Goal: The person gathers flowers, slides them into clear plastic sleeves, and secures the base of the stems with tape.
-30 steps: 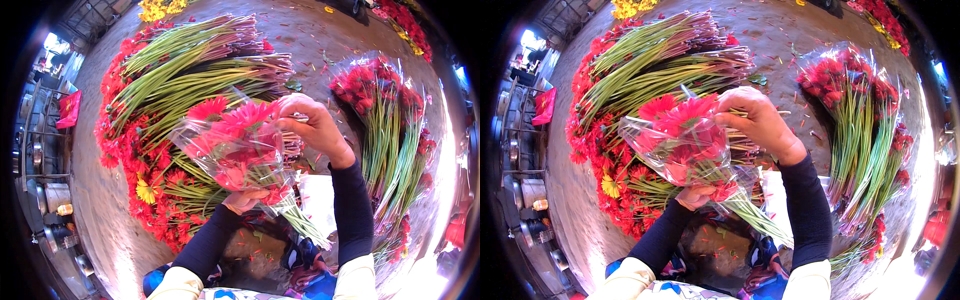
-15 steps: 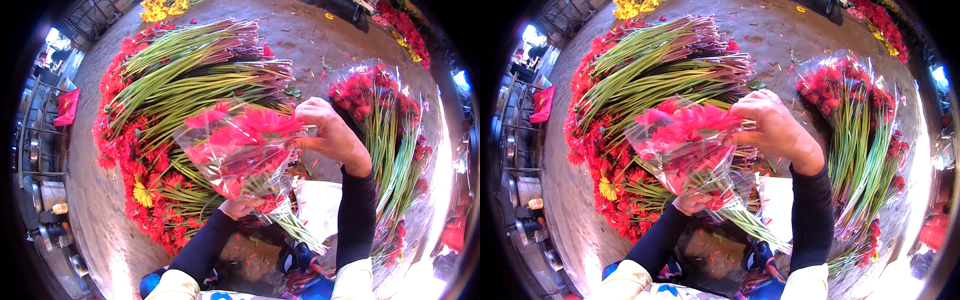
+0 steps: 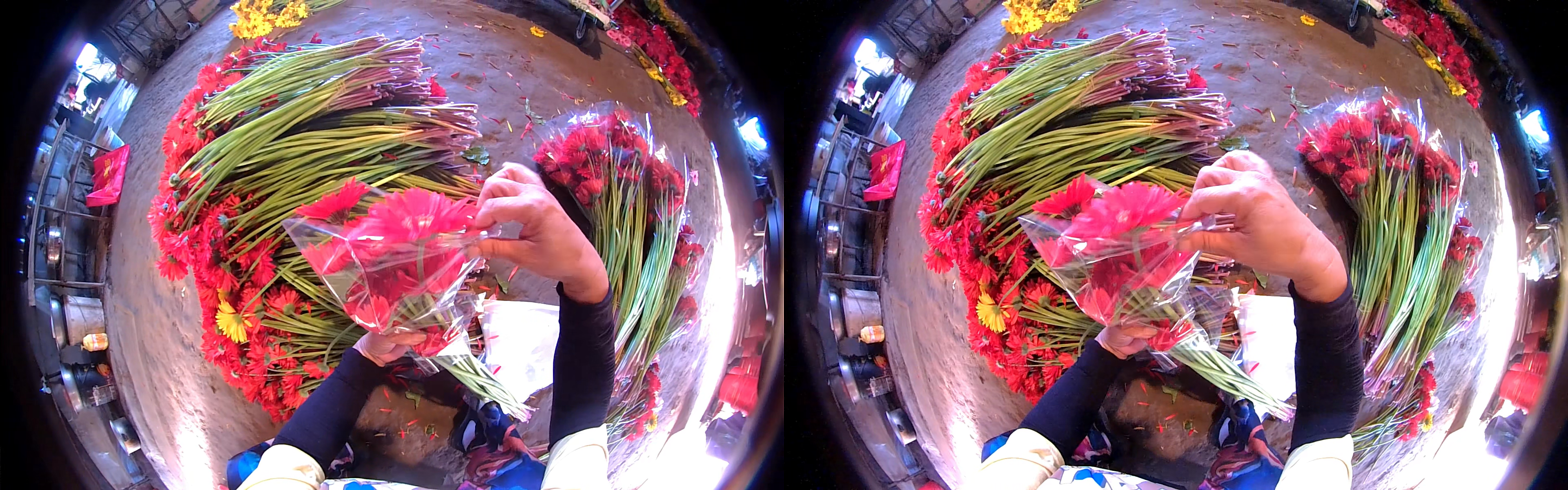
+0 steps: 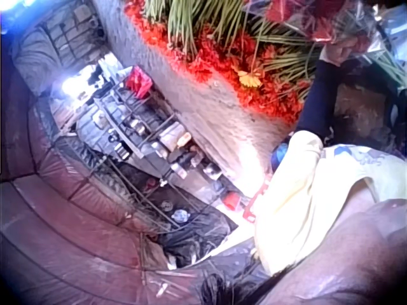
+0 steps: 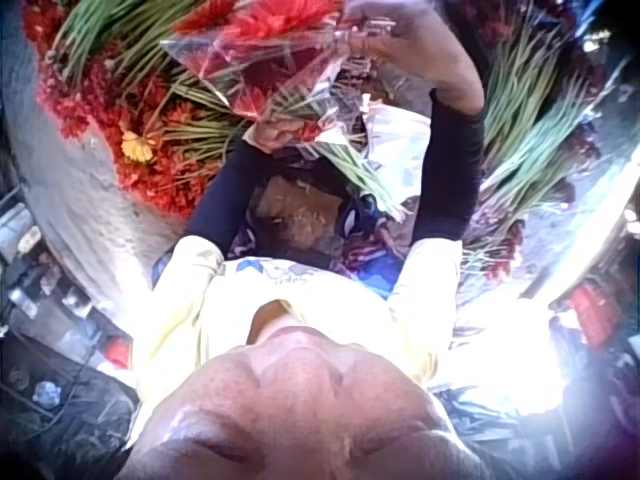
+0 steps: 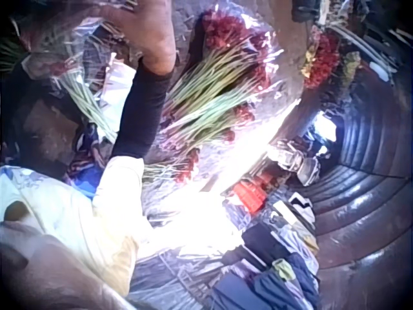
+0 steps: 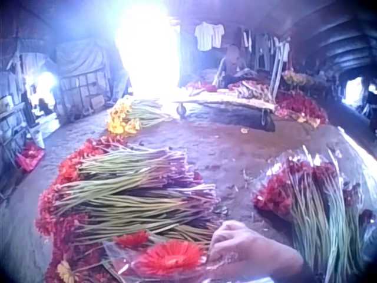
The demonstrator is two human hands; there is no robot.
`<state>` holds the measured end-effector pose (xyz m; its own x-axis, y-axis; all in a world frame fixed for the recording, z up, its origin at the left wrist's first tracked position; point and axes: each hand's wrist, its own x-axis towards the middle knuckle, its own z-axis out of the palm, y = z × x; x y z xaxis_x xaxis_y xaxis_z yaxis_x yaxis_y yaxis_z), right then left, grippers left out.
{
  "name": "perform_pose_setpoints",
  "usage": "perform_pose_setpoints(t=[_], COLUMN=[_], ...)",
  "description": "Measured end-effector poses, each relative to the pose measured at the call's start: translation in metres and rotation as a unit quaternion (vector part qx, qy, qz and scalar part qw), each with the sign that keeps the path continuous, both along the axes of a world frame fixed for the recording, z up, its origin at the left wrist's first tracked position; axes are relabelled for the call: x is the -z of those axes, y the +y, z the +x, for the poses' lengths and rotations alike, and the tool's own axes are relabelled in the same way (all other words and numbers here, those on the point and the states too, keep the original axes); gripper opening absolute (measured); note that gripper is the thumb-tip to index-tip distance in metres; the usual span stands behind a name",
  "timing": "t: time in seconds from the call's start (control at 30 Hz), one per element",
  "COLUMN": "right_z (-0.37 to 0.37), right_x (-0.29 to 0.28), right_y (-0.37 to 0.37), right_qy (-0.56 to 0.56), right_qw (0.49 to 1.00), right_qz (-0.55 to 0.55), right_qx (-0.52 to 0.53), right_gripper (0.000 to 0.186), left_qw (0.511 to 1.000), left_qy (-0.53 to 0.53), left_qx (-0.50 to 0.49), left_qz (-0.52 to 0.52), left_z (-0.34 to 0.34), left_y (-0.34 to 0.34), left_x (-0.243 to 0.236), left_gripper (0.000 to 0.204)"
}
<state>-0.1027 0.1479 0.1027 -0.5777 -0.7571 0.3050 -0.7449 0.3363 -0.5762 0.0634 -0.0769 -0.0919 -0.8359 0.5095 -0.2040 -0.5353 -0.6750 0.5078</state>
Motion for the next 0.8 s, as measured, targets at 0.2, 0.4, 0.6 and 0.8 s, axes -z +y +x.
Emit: perform_pose_setpoints(t=[0.2, 0.4, 0.6, 0.8], right_z=[0.0, -0.002, -0.006, -0.023], right_x=[-0.007, -0.023, -0.037, -0.016], right_y=[-0.003, -0.021, -0.044, -0.024], right_qy=[-0.272, -0.269, -0.127, 0.015], right_qw=[0.931, 0.934, 0.966, 1.0], right_qz=[-0.208, -0.234, -0.186, -0.014], right_qx=[-0.127, -0.015, -0.129, -0.014], right_gripper=[0.016, 0.018, 0.02, 0.023], left_qw=[0.999, 1.0, 0.974, 0.987], left_qy=[-0.049, 0.014, 0.17, 0.095], left_qx=[0.008, 0.015, 0.048, 0.06], left_qz=[-0.01, 0.006, -0.139, -0.114], left_z=[0.002, -0.003, -0.005, 0.012], left_y=[0.004, 0.013, 0.011, 0.0], left_x=[0.002, -0.017, -0.034, -0.011], left_gripper=[0.07, 0.067, 0.078, 0.066])
